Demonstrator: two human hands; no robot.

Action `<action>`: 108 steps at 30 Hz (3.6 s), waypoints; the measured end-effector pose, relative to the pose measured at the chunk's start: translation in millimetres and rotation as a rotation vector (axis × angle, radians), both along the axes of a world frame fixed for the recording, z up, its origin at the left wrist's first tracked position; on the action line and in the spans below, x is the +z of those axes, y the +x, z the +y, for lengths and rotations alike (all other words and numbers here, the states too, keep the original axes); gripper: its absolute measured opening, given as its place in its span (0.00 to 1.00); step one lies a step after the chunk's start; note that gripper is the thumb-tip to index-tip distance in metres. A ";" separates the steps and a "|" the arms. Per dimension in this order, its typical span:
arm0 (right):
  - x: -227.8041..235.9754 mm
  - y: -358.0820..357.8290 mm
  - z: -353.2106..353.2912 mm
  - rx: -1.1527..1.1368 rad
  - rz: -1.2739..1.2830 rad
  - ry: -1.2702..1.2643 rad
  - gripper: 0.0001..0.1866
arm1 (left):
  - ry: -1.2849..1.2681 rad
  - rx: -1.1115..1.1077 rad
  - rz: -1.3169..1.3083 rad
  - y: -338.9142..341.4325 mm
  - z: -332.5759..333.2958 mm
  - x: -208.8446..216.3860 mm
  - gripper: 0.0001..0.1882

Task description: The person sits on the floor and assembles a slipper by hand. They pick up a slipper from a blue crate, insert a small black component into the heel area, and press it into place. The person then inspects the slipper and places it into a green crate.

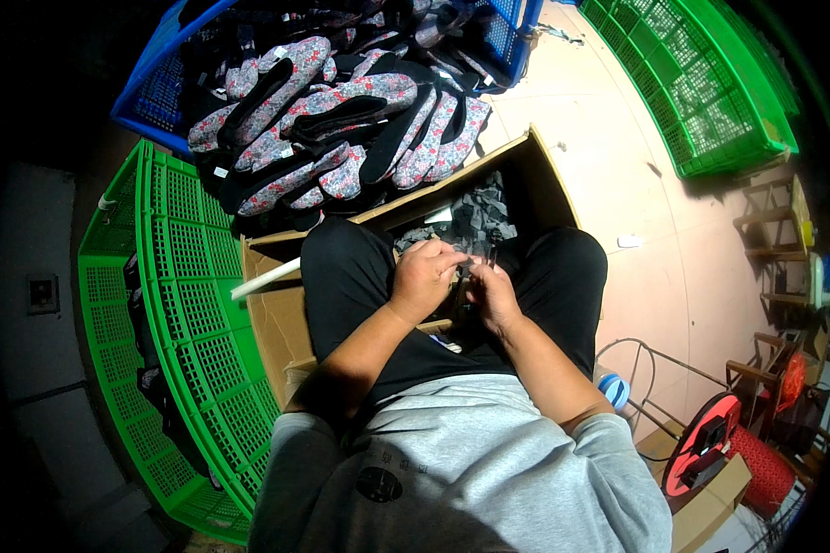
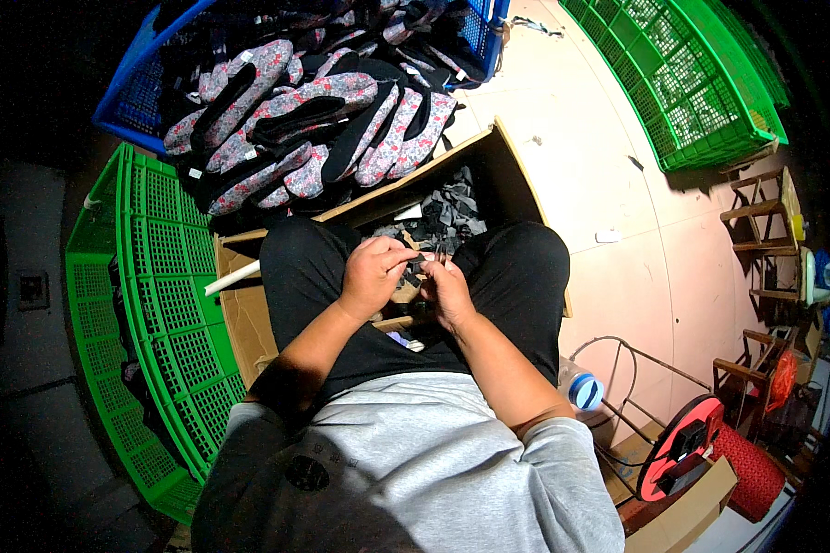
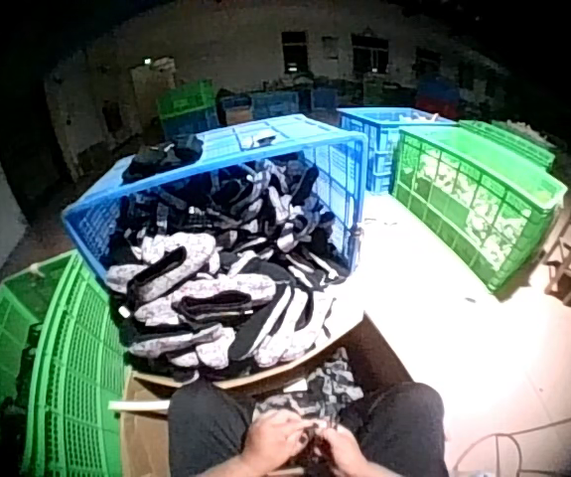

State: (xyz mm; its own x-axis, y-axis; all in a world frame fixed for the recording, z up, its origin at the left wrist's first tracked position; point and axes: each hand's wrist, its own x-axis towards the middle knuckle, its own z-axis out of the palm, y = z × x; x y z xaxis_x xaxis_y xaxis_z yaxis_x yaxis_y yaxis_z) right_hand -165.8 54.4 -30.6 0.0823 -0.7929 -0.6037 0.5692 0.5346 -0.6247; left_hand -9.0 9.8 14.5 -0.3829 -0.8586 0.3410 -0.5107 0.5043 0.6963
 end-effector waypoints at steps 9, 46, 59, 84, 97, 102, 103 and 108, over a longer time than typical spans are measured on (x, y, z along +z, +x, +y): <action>7.5 1.2 -0.5 0.003 0.008 -0.002 0.11 | 0.014 -0.004 -0.029 -0.5 1.2 -0.3 0.11; 7.4 -1.0 -1.4 -0.018 -0.115 -0.072 0.13 | -0.037 0.009 -0.048 -0.8 0.2 8.8 0.13; -1.3 -0.2 0.8 -0.158 0.013 -0.187 0.13 | 0.432 0.069 0.249 0.8 -0.4 -0.9 0.07; 11.4 2.9 4.0 -0.122 0.345 -0.592 0.24 | 0.599 0.173 0.387 4.4 -5.7 -15.3 0.06; 6.6 3.9 8.9 -0.040 0.237 -0.560 0.30 | 0.402 0.169 0.315 3.6 -6.4 -2.5 0.05; 12.3 4.0 8.3 0.035 0.208 -0.556 0.32 | 0.372 0.195 0.287 4.6 -7.0 -4.7 0.05; 14.4 3.8 7.9 0.053 0.196 -0.553 0.34 | 0.391 0.198 0.294 4.5 -6.8 -4.0 0.05; 17.7 5.7 5.9 0.061 0.065 -0.560 0.36 | 0.425 0.189 0.318 4.1 -6.5 -3.8 0.04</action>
